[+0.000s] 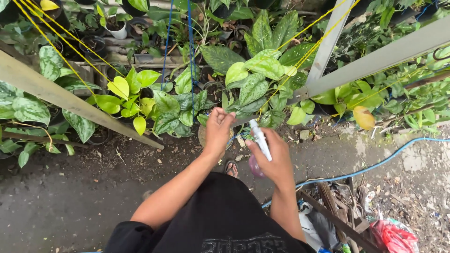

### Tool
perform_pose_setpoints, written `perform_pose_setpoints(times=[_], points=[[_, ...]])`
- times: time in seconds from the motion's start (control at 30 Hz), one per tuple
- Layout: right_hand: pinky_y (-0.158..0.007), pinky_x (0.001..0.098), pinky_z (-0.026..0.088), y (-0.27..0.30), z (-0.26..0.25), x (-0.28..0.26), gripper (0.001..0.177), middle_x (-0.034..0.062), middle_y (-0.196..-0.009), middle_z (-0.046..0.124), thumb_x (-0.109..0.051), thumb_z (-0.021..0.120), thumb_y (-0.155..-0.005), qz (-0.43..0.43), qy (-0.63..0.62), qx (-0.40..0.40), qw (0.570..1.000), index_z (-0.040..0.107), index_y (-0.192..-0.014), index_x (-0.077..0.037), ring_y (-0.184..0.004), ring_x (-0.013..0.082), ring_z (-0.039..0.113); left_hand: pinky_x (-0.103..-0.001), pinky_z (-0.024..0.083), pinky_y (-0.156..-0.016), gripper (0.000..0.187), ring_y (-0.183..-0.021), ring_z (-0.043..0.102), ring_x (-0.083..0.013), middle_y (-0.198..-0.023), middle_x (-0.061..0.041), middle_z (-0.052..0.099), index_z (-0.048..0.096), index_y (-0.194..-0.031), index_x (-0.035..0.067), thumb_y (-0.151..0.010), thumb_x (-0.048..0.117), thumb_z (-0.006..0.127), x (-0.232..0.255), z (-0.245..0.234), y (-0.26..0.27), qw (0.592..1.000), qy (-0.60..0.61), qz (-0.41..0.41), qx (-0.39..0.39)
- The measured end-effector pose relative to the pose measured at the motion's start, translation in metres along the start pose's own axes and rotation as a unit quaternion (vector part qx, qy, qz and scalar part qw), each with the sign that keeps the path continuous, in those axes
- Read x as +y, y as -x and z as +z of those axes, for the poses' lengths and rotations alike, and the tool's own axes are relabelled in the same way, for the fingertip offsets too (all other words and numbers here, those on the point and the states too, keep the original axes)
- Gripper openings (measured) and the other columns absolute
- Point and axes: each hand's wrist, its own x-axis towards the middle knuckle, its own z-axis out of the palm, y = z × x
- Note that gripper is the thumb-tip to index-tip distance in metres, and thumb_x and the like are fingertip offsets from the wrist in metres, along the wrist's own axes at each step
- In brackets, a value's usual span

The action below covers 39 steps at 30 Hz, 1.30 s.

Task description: Inspecting plant leaves and using a spray bottle to mist them in a nursery setting.

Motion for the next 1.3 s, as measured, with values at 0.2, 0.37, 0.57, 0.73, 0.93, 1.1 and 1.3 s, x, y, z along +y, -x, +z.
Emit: perform_pose_setpoints(times=[0.2, 0.37, 0.57, 0.73, 0.93, 1.1, 1.3], points=[[-0.068, 0.0365, 0.049, -0.003, 0.0, -0.015, 0.032, 0.0114, -0.073, 0.061, -0.033, 0.066, -0.1, 0.087, 0.067, 0.075, 0.991, 0.066, -0.098, -0.001, -0.064, 0.0249, 0.06, -0.033, 0.049, -0.09, 0.013, -0.09, 0.06, -0.0133, -0.094, -0.005, 0.06, 0.048, -0.105, 0.008, -0.099, 0.007, 0.06, -0.022, -0.001, 0.002, 0.998, 0.054, 0.017, 0.014], [-0.057, 0.0346, 0.045, 0.008, 0.003, 0.007, 0.028, 0.0075, -0.059, 0.06, -0.029, 0.077, -0.09, 0.078, 0.023, 0.039, 0.996, 0.066, -0.078, -0.006, -0.053, 0.0206, 0.058, -0.047, 0.049, -0.097, 0.015, -0.103, 0.065, -0.0273, -0.104, -0.016, 0.066, 0.052, -0.107, 0.006, -0.098, 0.01, 0.063, -0.013, -0.001, 0.009, 1.0, 0.002, -0.01, -0.03], [-0.085, 0.0494, 0.051, 0.011, -0.001, -0.016, 0.031, 0.0207, -0.094, 0.074, -0.027, 0.075, -0.091, 0.077, -0.009, 0.102, 0.992, 0.071, -0.108, -0.001, -0.092, 0.0395, 0.07, -0.071, 0.033, -0.111, 0.076, -0.136, 0.04, -0.057, -0.148, -0.041, 0.033, 0.026, -0.151, -0.001, -0.093, 0.024, 0.067, 0.052, 0.004, 0.031, 0.995, -0.054, -0.029, -0.085], [-0.094, 0.0523, 0.049, 0.019, -0.003, -0.001, 0.033, 0.0181, -0.104, 0.076, -0.024, 0.076, -0.092, 0.064, -0.011, 0.122, 0.99, 0.07, -0.114, -0.001, -0.104, 0.0405, 0.07, -0.071, 0.031, -0.114, 0.082, -0.141, 0.037, -0.054, -0.157, -0.036, 0.029, 0.023, -0.16, 0.007, -0.093, 0.028, 0.064, 0.059, 0.007, 0.025, 0.99, -0.07, -0.036, -0.116], [-0.092, 0.0479, 0.048, 0.027, -0.01, -0.004, 0.033, 0.0163, -0.105, 0.076, -0.023, 0.073, -0.093, 0.105, -0.029, 0.142, 0.984, 0.07, -0.118, -0.001, -0.1, 0.0355, 0.07, -0.058, 0.028, -0.121, 0.067, -0.148, 0.033, -0.0411, -0.159, -0.029, 0.032, 0.023, -0.156, -0.001, -0.102, 0.028, 0.051, 0.067, 0.006, 0.005, 0.999, -0.007, 0.02, -0.032], [-0.086, 0.0439, 0.048, 0.034, -0.009, 0.009, 0.031, 0.0161, -0.102, 0.076, -0.022, 0.072, -0.093, 0.104, -0.01, 0.123, 0.987, 0.07, -0.117, -0.001, -0.089, 0.0315, 0.069, -0.058, 0.037, -0.115, 0.06, -0.135, 0.051, -0.0408, -0.132, -0.024, 0.062, 0.037, -0.152, 0.0, -0.104, 0.027, 0.059, 0.068, 0.005, -0.012, 0.998, -0.014, 0.027, -0.047], [-0.07, 0.0334, 0.048, 0.031, 0.0, 0.004, 0.034, 0.0156, -0.095, 0.074, -0.025, 0.074, -0.092, 0.074, -0.053, 0.065, 0.994, 0.07, -0.116, -0.001, -0.069, 0.0214, 0.061, -0.043, 0.054, -0.095, 0.03, -0.107, 0.066, -0.0243, -0.113, -0.02, 0.069, 0.052, -0.129, -0.001, -0.104, 0.015, 0.059, 0.021, -0.006, -0.032, 0.999, 0.044, 0.022, 0.004]])
